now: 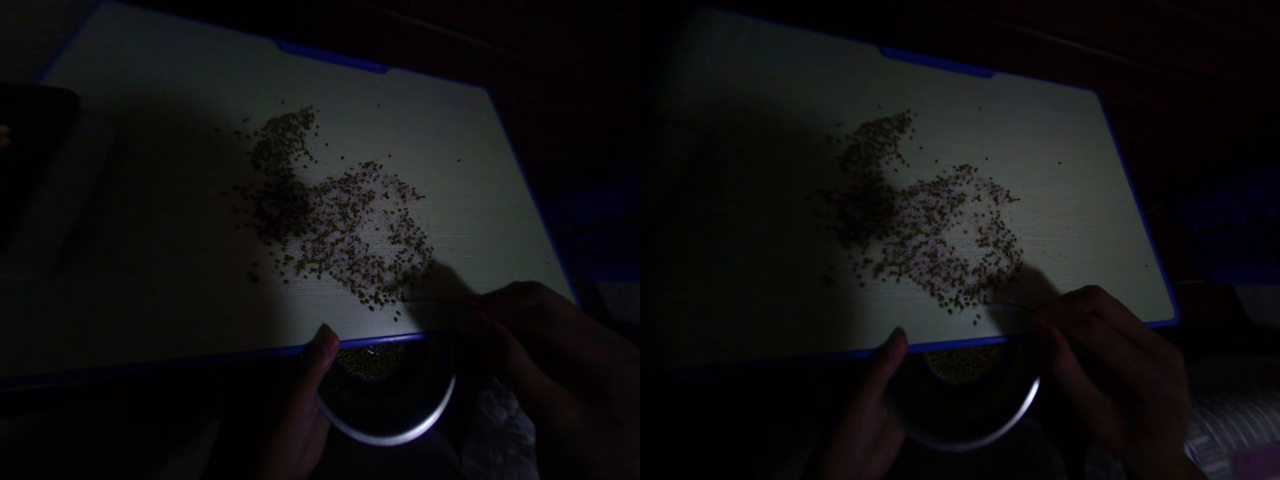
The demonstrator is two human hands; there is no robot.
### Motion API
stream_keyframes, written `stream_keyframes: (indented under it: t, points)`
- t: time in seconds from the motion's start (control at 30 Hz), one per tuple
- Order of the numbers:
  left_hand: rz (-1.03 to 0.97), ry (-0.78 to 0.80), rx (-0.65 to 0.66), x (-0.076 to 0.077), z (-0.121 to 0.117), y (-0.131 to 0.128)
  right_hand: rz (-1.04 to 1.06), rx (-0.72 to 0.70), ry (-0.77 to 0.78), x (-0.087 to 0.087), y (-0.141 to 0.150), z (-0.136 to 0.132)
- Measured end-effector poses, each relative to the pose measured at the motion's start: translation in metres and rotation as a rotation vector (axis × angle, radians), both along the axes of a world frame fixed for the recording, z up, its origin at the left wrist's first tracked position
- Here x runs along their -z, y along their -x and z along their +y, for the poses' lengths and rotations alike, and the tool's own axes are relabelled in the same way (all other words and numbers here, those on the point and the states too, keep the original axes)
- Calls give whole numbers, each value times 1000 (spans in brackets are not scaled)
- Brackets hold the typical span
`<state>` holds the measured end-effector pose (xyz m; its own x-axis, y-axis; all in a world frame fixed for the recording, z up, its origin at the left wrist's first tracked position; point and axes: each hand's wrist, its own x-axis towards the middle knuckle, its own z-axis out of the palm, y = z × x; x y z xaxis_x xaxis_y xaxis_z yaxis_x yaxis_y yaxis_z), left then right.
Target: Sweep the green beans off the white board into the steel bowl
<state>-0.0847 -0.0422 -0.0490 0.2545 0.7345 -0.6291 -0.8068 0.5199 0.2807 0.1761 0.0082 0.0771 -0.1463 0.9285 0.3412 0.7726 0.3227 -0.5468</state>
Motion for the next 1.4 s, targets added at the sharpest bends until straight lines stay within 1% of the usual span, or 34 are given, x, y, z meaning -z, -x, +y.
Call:
stream_keyframes:
  t: [0.07, 0.1, 0.2, 0.27, 0.33, 0.5, 0.6, 0.7, 0.77, 0.87, 0.93, 1.0, 1.13, 1.23, 1.33, 1.4]
  points:
    - [49, 53, -23, 3, -2, 2, -14, 30, -2, 1, 0, 1]
    - [81, 89, -35, 1, 0, 1, -13, 31, 5, 2, 0, 1]
    - [134, 177, -44, -13, 9, -5, 13, -18, 18, 4, 2, 1]
    - [125, 216, -35, -22, 15, -10, 32, -37, 22, 5, 3, 0]
    - [132, 223, -46, -27, 18, -12, 59, -50, 28, 6, 3, -2]
    - [149, 191, 0, -24, 17, -10, 131, -84, 44, 10, 5, -2]
    - [123, 190, 23, -30, 22, -13, 125, -122, 54, 10, 7, 1]
    - [142, 183, 6, -35, 24, -15, 66, -171, 56, 7, 11, 1]
    - [133, 161, 9, -32, 22, -13, 26, -203, 32, 6, 12, -2]
    - [111, 114, 40, -21, 14, -8, -15, -232, 15, 6, 12, -6]
    - [127, 115, 44, -16, 10, -5, 2, -206, 16, 8, 12, -6]
    - [146, 141, 42, -16, 9, -5, 49, -142, 19, 9, 11, -5]
    - [143, 189, 28, -26, 16, -9, 56, 14, 44, 8, 8, -1]
    - [153, 196, -9, -34, 21, -14, 25, 83, 44, 7, 6, 1]
    - [168, 188, -37, -36, 23, -16, 18, 110, 39, 7, 5, 3]
    - [180, 173, -18, -35, 23, -15, 29, 80, 25, 7, 5, 3]
